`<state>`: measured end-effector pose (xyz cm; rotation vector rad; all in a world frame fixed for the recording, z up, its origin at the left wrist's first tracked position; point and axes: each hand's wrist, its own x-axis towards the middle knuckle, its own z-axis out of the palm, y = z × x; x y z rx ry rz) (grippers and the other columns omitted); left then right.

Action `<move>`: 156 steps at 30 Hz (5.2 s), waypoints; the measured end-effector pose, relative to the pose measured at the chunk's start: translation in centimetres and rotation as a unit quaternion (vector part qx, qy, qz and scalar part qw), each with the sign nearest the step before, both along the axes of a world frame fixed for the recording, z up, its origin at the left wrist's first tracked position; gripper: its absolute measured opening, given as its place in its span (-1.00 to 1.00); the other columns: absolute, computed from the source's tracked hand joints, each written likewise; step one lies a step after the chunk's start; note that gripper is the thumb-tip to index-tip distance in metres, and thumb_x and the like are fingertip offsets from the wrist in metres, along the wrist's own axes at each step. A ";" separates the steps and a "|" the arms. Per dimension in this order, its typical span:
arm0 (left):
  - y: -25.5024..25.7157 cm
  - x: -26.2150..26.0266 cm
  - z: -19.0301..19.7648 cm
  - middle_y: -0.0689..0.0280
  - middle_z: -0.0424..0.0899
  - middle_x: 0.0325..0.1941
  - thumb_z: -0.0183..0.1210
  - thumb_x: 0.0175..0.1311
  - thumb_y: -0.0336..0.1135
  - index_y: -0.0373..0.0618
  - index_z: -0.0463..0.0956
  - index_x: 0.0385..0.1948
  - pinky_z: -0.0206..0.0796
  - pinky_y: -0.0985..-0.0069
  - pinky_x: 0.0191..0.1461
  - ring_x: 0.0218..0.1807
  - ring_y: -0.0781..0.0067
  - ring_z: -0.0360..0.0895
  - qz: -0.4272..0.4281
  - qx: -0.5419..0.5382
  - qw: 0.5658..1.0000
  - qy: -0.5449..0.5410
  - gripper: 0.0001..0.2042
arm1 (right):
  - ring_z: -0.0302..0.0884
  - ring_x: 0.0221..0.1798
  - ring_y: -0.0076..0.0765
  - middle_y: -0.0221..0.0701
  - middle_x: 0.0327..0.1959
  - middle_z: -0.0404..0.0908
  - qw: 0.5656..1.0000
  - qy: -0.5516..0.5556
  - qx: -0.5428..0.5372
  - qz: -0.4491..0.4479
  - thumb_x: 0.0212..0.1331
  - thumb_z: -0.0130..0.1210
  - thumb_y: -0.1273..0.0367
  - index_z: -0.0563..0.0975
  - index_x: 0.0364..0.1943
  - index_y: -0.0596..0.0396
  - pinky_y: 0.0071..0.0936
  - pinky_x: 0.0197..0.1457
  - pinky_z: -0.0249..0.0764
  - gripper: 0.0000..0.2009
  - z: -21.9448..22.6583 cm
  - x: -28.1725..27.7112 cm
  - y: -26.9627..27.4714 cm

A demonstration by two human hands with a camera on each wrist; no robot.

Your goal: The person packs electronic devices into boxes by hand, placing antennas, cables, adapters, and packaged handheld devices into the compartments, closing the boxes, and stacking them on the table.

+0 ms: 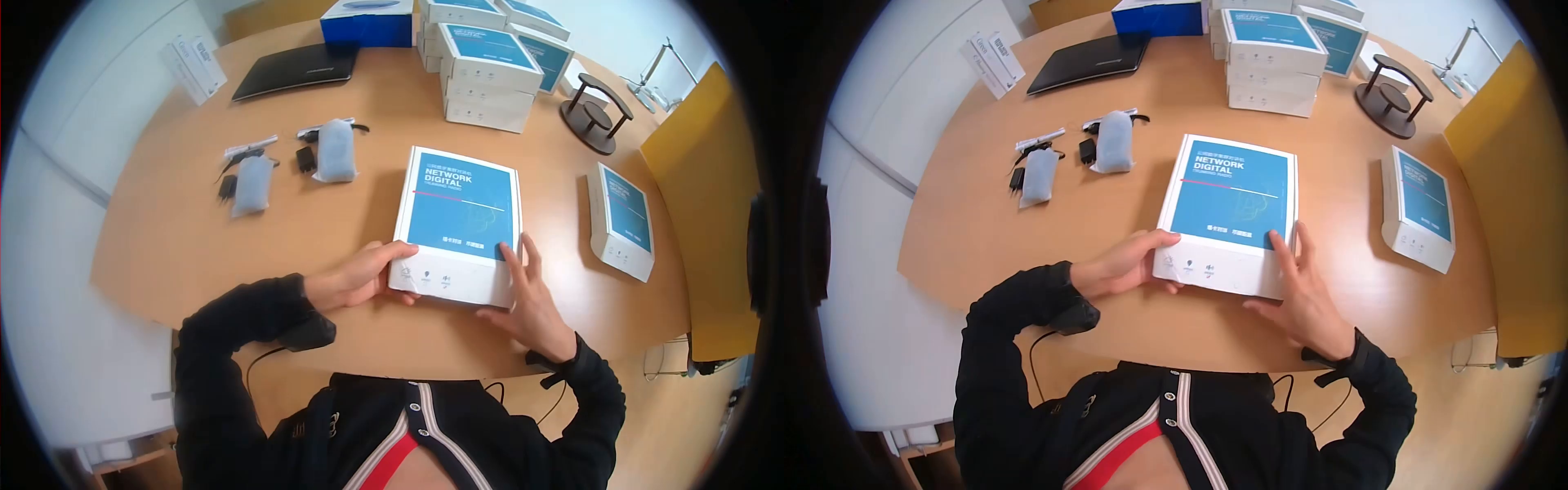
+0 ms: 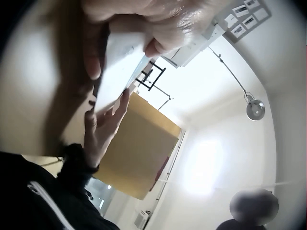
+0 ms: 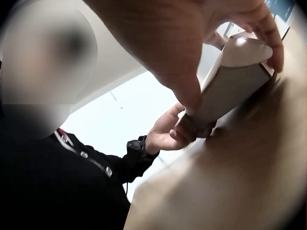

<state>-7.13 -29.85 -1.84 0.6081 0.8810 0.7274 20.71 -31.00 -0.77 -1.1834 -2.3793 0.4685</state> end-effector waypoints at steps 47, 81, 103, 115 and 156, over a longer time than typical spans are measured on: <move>1.1 -4.6 3.9 0.21 0.50 -0.52 0.19 0.07 -0.16 -0.11 0.56 -0.29 0.28 0.40 -0.49 -0.52 0.22 0.47 0.005 0.569 0.586 0.577 -0.74 | 0.40 -0.25 -0.55 -0.43 -0.34 0.54 0.935 0.329 0.010 -0.131 0.17 0.08 0.10 0.54 -0.21 0.24 -0.61 -0.13 0.30 -0.60 8.6 -1.5 19.7; 7.1 -2.8 7.5 0.16 0.50 -0.40 0.13 0.03 -0.51 -0.21 0.41 -0.36 0.33 0.33 -0.30 -0.34 0.07 0.48 -0.073 0.659 0.452 0.597 -0.86 | 0.49 -0.50 0.01 -0.16 -0.58 0.52 0.980 -0.107 0.057 0.160 0.17 0.04 0.31 0.42 -0.13 0.20 -0.21 -0.39 0.39 -0.73 6.0 -8.7 10.4; 23.1 -22.8 0.5 0.14 0.61 -0.52 0.29 -0.11 -0.40 -0.22 0.56 -0.46 0.39 0.37 -0.32 -0.42 0.26 0.57 -0.139 0.365 0.515 0.763 -0.83 | 0.55 -0.27 -0.10 -0.24 -0.35 0.57 0.973 -0.172 0.051 0.143 0.15 0.03 0.35 0.47 -0.31 0.22 -0.28 -0.22 0.47 -0.82 3.5 -7.3 12.5; 11.0 -7.4 10.2 0.26 0.52 -0.57 0.20 0.00 -0.49 -0.28 0.46 -0.47 0.33 0.60 -0.44 -0.55 0.54 0.47 0.084 0.594 0.505 0.621 -0.89 | 0.40 -0.29 -0.36 -0.35 0.14 0.39 0.947 0.207 0.232 0.085 -0.06 0.26 0.42 0.36 0.14 0.05 -0.52 -0.27 0.38 -0.42 7.7 -8.4 12.2; 9.3 3.1 1.8 0.17 0.56 -0.68 0.19 -0.25 -0.43 -0.11 0.55 -0.76 0.35 0.40 -0.56 -0.56 0.21 0.56 -0.245 0.558 0.335 0.719 -0.97 | 0.52 -0.35 -0.11 -0.14 -0.50 0.54 0.954 -0.220 0.097 0.179 -0.12 0.00 0.57 0.53 -0.62 0.24 -0.41 -0.24 0.46 -0.91 3.2 -5.9 13.4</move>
